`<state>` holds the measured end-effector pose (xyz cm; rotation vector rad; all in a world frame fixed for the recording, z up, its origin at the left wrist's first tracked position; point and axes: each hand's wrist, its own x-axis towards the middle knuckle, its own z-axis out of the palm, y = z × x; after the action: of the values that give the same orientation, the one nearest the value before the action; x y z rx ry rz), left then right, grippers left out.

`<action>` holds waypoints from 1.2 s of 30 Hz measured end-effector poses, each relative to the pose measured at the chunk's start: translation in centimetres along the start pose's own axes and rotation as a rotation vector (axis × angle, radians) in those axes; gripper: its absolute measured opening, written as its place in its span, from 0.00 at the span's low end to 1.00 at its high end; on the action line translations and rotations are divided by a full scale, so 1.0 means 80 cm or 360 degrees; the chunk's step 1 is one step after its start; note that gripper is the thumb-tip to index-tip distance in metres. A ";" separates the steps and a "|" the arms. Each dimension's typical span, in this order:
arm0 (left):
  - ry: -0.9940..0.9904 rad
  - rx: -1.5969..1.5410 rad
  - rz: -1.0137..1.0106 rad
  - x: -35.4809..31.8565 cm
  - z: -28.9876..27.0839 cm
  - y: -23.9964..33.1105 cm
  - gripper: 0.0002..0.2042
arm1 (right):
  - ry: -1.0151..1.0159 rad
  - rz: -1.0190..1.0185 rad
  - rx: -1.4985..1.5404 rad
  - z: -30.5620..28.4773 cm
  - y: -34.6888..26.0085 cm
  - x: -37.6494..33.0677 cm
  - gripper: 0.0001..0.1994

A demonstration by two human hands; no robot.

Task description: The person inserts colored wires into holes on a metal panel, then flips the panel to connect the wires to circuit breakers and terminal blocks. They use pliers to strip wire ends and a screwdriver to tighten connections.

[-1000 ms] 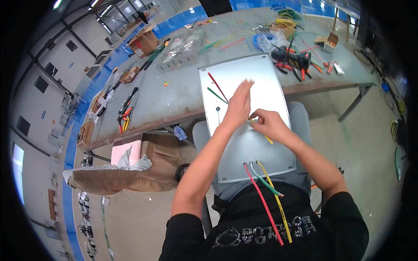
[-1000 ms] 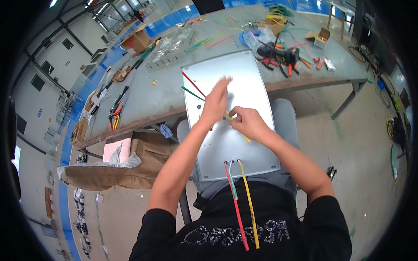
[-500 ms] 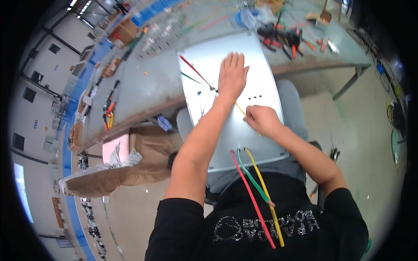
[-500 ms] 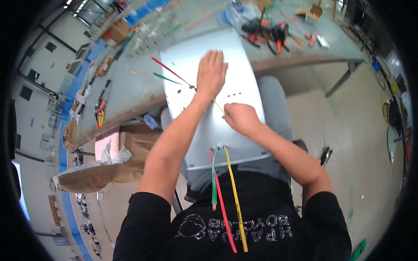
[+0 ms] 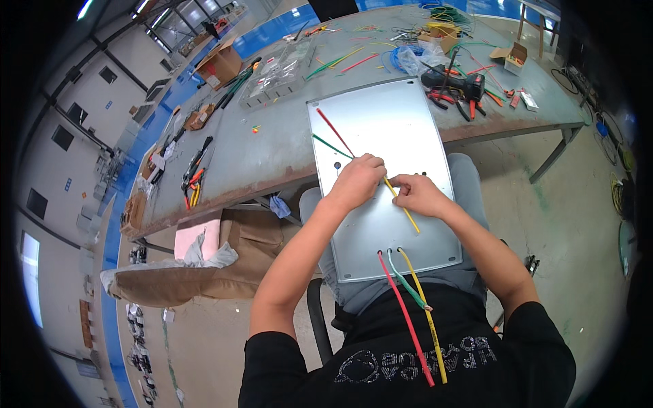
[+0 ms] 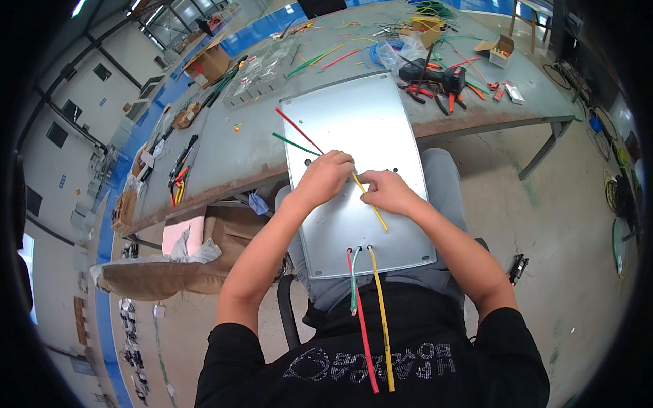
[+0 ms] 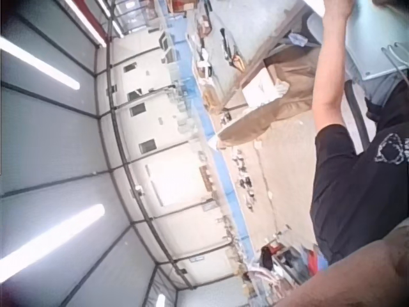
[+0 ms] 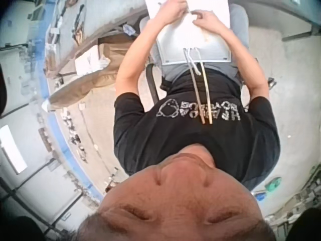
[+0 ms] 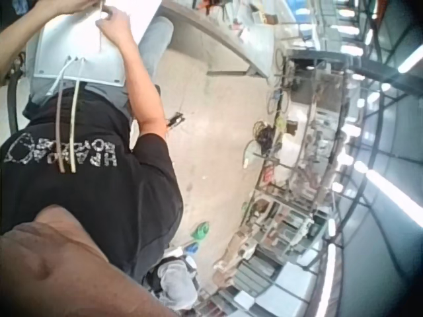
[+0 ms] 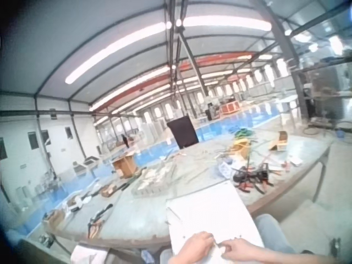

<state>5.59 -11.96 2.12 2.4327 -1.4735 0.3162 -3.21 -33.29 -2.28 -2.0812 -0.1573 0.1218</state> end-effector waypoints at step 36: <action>0.1051 -0.0252 -0.0229 -0.022 0.049 0.001 0.13 | -0.0444 0.0016 0.0640 -0.019 -0.014 0.019 0.13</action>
<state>4.92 -11.92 -2.14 2.0053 -0.9842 0.8363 -1.52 -33.76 -0.56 -1.6568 -0.2685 0.4168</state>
